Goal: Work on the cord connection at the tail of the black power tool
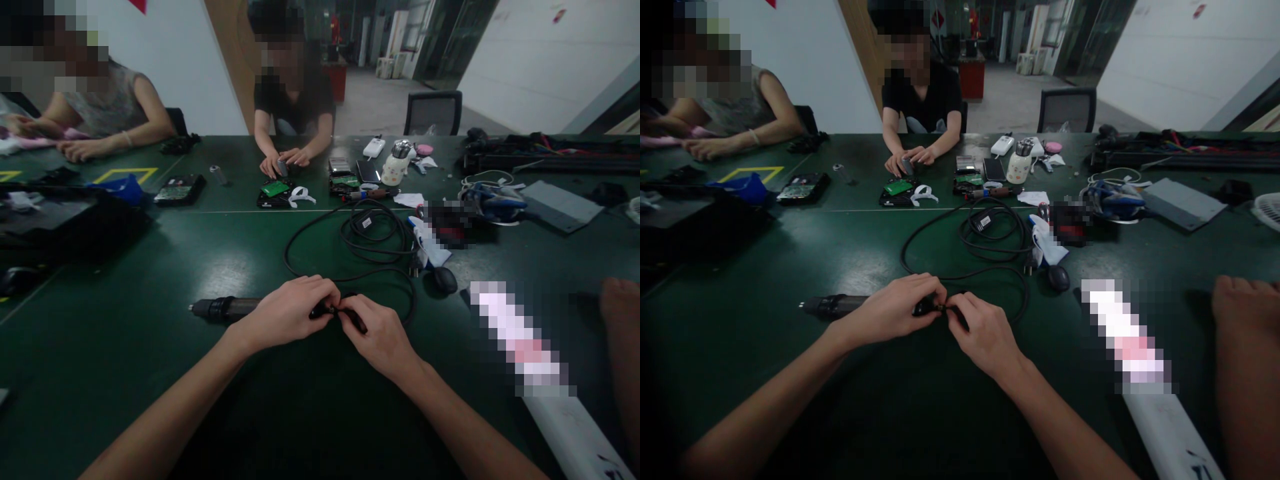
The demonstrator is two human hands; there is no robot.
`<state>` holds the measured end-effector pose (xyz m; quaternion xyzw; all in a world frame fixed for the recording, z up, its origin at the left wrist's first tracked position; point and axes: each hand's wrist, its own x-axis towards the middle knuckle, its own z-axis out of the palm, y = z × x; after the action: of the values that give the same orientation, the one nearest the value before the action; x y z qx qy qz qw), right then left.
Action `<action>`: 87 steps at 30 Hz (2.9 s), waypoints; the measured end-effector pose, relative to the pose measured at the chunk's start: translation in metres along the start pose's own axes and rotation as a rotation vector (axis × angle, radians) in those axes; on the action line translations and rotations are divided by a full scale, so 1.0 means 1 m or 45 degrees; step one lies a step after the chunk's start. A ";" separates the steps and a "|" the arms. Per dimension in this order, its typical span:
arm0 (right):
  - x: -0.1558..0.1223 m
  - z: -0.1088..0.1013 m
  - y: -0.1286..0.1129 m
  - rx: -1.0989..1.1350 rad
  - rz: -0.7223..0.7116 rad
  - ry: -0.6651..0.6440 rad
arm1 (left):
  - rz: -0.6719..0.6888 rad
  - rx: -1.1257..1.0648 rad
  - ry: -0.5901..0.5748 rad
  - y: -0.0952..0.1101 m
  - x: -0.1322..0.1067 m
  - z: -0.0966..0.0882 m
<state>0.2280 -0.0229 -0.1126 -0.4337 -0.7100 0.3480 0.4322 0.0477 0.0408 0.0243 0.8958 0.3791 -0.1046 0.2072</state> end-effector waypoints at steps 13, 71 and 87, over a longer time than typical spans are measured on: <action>0.000 0.001 0.001 0.012 0.008 0.003 | 0.005 0.002 -0.007 0.000 0.000 0.000; 0.000 0.002 0.002 0.066 0.008 0.008 | 0.056 0.071 0.024 0.001 0.000 0.000; -0.001 0.004 0.003 0.038 0.009 0.010 | 0.086 0.008 -0.006 0.002 -0.001 -0.001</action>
<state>0.2257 -0.0228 -0.1167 -0.4309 -0.7015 0.3584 0.4402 0.0483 0.0397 0.0261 0.9083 0.3480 -0.1009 0.2089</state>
